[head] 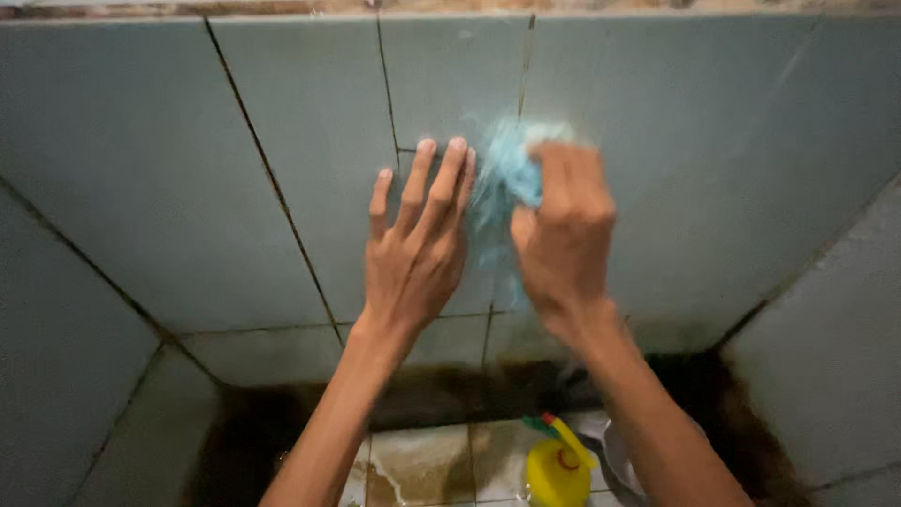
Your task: The person scrubs tiled shower walls with a blue cloth, focusing on grout lines and corners. A yellow spray bottle and a metal cup are visible on the floor nearby. The person repeatedly wipes the same areas without rinsing or finishing the task.
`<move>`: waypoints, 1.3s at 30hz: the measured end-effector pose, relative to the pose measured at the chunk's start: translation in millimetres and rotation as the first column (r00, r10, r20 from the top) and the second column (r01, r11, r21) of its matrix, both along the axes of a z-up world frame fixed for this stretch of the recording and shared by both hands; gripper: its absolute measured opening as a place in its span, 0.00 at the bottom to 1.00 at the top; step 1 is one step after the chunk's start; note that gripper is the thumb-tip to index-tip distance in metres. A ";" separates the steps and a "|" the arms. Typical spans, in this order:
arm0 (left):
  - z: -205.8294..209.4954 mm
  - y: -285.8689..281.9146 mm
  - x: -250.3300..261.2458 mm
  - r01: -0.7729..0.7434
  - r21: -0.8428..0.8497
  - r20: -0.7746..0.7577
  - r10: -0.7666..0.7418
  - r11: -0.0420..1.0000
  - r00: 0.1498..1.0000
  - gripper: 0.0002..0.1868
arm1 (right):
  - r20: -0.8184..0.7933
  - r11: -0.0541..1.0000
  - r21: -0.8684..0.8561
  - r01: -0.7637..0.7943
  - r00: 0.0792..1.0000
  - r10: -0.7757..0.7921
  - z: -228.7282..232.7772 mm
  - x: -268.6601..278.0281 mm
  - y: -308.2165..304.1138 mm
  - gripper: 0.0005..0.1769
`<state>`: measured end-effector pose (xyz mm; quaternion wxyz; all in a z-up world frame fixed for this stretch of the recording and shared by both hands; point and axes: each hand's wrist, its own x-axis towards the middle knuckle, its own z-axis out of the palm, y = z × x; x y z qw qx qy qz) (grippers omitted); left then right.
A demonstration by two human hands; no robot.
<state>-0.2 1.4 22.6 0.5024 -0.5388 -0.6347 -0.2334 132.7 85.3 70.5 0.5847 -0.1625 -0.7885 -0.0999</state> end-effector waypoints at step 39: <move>-161.8 -20.5 -9.1 0.018 -0.298 -0.089 -0.046 0.954 0.995 0.31 | 0.400 0.997 0.024 -0.077 0.915 0.061 -148.3 31.7 25.9 0.26</move>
